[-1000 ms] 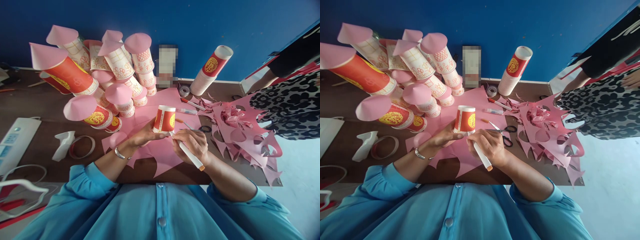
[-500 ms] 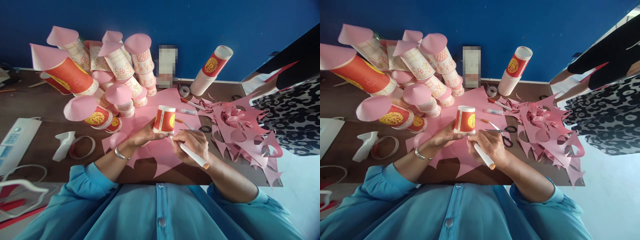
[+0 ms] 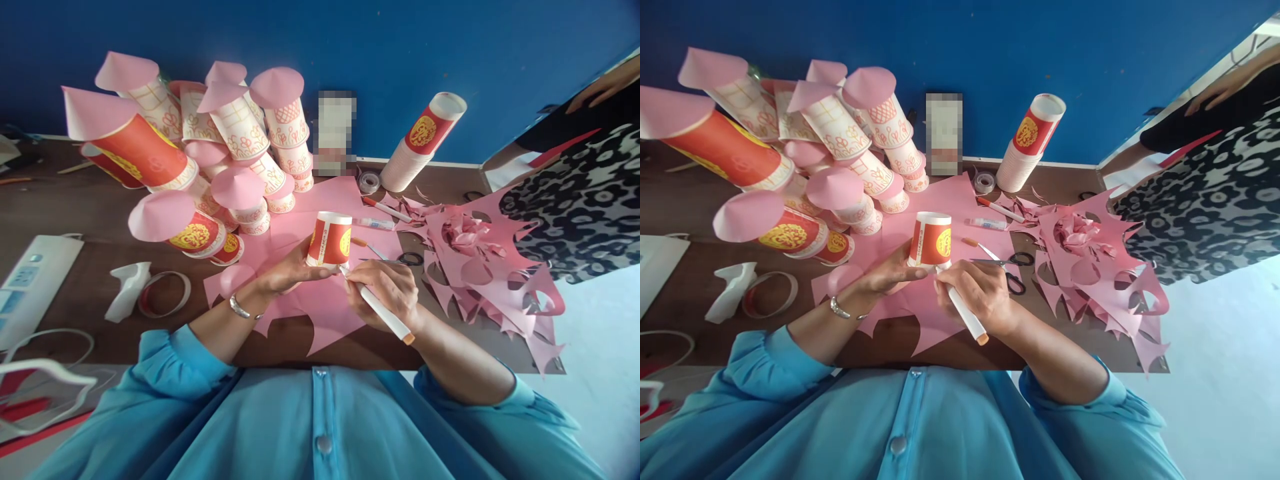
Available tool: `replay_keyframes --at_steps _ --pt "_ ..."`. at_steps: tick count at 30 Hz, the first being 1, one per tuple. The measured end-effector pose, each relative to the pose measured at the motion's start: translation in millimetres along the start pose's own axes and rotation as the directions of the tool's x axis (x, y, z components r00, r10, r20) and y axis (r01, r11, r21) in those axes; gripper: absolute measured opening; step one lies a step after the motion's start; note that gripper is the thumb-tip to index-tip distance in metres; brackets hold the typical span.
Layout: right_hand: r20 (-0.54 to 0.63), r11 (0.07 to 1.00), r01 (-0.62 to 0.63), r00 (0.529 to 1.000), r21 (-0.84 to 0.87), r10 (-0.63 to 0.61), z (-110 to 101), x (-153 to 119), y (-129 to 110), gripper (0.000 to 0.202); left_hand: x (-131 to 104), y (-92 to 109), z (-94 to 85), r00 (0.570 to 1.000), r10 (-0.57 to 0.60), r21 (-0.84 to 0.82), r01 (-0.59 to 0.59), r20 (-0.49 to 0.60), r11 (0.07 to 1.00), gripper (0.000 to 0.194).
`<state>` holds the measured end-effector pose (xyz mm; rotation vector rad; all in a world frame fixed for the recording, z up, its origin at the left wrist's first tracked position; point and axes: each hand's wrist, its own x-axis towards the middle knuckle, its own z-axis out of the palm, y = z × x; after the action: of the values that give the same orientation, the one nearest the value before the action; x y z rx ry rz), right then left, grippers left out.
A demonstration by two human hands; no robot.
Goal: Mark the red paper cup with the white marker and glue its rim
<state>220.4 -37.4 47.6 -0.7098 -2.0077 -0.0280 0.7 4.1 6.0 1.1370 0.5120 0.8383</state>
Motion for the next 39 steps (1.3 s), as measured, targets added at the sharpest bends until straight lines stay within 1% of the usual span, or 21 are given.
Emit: replay_keyframes --at_steps 4,7,12,16,20,24,27,33,39 --pt "0.006 1.000 0.003 1.000 0.006 -0.003 -0.3 0.2 0.3 0.016 0.0 1.4 -1.0 1.000 -0.019 0.026 0.020 -0.018 0.999 0.071" --pt "0.018 1.000 0.004 1.000 0.011 -0.004 -1.0 0.8 0.4 0.017 -0.6 1.8 -1.8 0.999 -0.031 0.043 0.032 -0.023 0.999 0.070" --pt "0.023 1.000 0.002 1.000 0.013 -0.003 -1.0 0.5 0.4 0.017 -1.9 -0.4 -3.6 0.998 -0.045 0.038 0.046 -0.032 0.998 0.074" --pt "0.016 1.000 0.007 1.000 0.009 -0.007 -0.1 -0.5 1.2 0.019 -1.5 0.9 -3.2 0.999 -0.052 0.068 0.053 -0.014 0.996 0.069" --pt "0.018 1.000 0.012 1.000 -0.011 -0.012 0.4 -0.8 1.9 0.018 -0.1 2.0 -2.0 1.000 -0.026 0.063 0.024 0.018 0.998 0.068" --pt "0.014 1.000 0.001 1.000 -0.031 -0.001 -0.1 -0.7 2.1 0.015 0.1 0.2 -1.8 0.999 -0.014 0.045 0.012 0.040 0.999 0.057" --pt "0.013 0.999 -0.002 1.000 -0.040 0.003 -0.9 -0.6 2.0 0.013 -0.2 0.8 -1.0 0.999 -0.013 0.028 0.011 0.053 1.000 0.053" --pt "0.011 1.000 -0.004 1.000 -0.030 0.004 -0.8 -0.8 1.3 0.018 0.0 4.1 0.8 0.998 0.006 0.038 -0.008 0.061 0.999 0.050" --pt "0.005 1.000 -0.007 1.000 -0.023 0.007 0.8 -2.2 -0.1 0.019 0.8 3.9 1.0 0.999 0.001 0.051 -0.003 0.040 0.999 0.054"
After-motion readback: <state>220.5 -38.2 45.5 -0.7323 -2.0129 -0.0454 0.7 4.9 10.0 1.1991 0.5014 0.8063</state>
